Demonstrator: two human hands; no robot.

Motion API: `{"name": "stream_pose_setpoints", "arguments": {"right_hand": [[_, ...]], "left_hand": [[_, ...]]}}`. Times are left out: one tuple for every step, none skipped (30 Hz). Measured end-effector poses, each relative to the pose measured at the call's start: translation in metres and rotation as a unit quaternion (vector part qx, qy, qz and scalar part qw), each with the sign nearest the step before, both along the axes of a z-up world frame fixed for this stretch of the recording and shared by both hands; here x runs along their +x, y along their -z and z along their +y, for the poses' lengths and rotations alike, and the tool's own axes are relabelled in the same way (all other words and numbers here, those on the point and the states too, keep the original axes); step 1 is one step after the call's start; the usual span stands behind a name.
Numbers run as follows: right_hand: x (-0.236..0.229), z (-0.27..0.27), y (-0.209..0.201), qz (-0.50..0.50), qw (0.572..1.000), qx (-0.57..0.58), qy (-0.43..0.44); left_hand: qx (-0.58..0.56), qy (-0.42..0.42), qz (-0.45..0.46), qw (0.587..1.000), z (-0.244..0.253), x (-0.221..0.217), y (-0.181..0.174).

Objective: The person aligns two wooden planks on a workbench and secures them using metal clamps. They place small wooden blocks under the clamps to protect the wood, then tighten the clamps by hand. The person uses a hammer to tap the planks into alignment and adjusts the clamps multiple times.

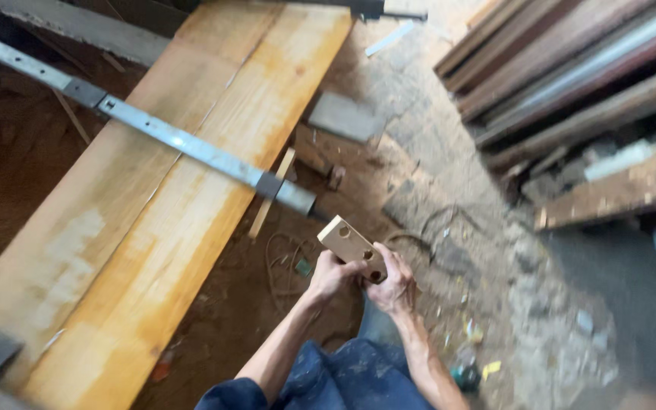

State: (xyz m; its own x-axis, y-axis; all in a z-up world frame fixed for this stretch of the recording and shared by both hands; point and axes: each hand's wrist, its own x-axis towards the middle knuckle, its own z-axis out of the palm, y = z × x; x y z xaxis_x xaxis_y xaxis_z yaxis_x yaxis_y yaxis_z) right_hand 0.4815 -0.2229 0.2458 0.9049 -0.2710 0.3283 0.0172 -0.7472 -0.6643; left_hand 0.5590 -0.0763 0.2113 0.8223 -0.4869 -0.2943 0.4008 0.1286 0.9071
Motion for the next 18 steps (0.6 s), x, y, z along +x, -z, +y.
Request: {"name": "stream_pose_setpoints", "arguments": {"right_hand": [[0.023, -0.019, 0.003, 0.009, 1.000, 0.000, 0.003], [0.046, -0.041, 0.002, 0.022, 1.000, -0.003, 0.005], [0.070, -0.067, -0.002, 0.035, 0.999, -0.008, 0.007], [0.096, -0.097, -0.010, 0.058, 0.998, -0.002, -0.006], [0.122, -0.127, -0.020, 0.081, 0.997, 0.004, -0.018], [0.143, -0.147, -0.026, 0.108, 0.994, 0.014, -0.029], [0.170, -0.172, -0.034, 0.165, 0.986, 0.009, -0.038], [0.189, -0.198, -0.043, 0.228, 0.973, 0.004, -0.048], [0.204, -0.220, -0.050, 0.290, 0.955, -0.002, -0.057], [0.217, -0.235, -0.055, 0.252, 0.965, -0.012, -0.065], [0.227, -0.248, -0.058, 0.213, 0.974, -0.020, -0.074], [0.242, -0.260, -0.061, 0.167, 0.982, -0.030, -0.085], [0.254, -0.269, -0.064, 0.172, 0.981, -0.034, -0.087], [0.264, -0.273, -0.064, 0.178, 0.979, -0.036, -0.088], [0.275, -0.275, -0.064, 0.184, 0.978, -0.038, -0.089], [0.285, -0.276, -0.065, 0.185, 0.977, -0.032, -0.104], [0.295, -0.276, -0.067, 0.187, 0.975, -0.027, -0.119], [0.306, -0.274, -0.069, 0.188, 0.973, -0.022, -0.134]], "left_hand": [[-0.008, -0.012, 0.025, 1.000, -0.023, 0.022, 0.001], [-0.022, -0.025, 0.055, 0.998, -0.052, 0.041, 0.002], [-0.037, -0.054, 0.058, 0.996, -0.077, 0.059, 0.001], [-0.051, -0.087, 0.060, 0.993, -0.102, 0.075, -0.002], [-0.065, -0.119, 0.062, 0.989, -0.129, 0.094, -0.006], [-0.041, -0.141, 0.060, 0.987, -0.152, 0.115, -0.007], [-0.018, -0.163, 0.060, 0.985, -0.177, 0.139, -0.007], [0.010, -0.185, 0.067, 0.980, -0.199, 0.151, -0.008], [-0.002, -0.197, 0.062, 0.978, -0.221, 0.166, -0.009], [-0.013, -0.207, 0.052, 0.977, -0.241, 0.186, -0.009], [-0.024, -0.217, 0.041, 0.975, -0.255, 0.198, -0.008], [-0.015, -0.226, 0.045, 0.973, -0.268, 0.210, -0.009], [-0.006, -0.235, 0.048, 0.971, -0.278, 0.219, -0.011], [0.006, -0.243, 0.052, 0.969, -0.282, 0.228, -0.011], [0.009, -0.259, 0.055, 0.964, -0.285, 0.237, -0.013], [0.013, -0.274, 0.056, 0.960, -0.286, 0.244, -0.016], [0.017, -0.288, 0.057, 0.956, -0.286, 0.250, -0.020], [0.010, -0.308, 0.056, 0.950, -0.285, 0.257, -0.024]]}}
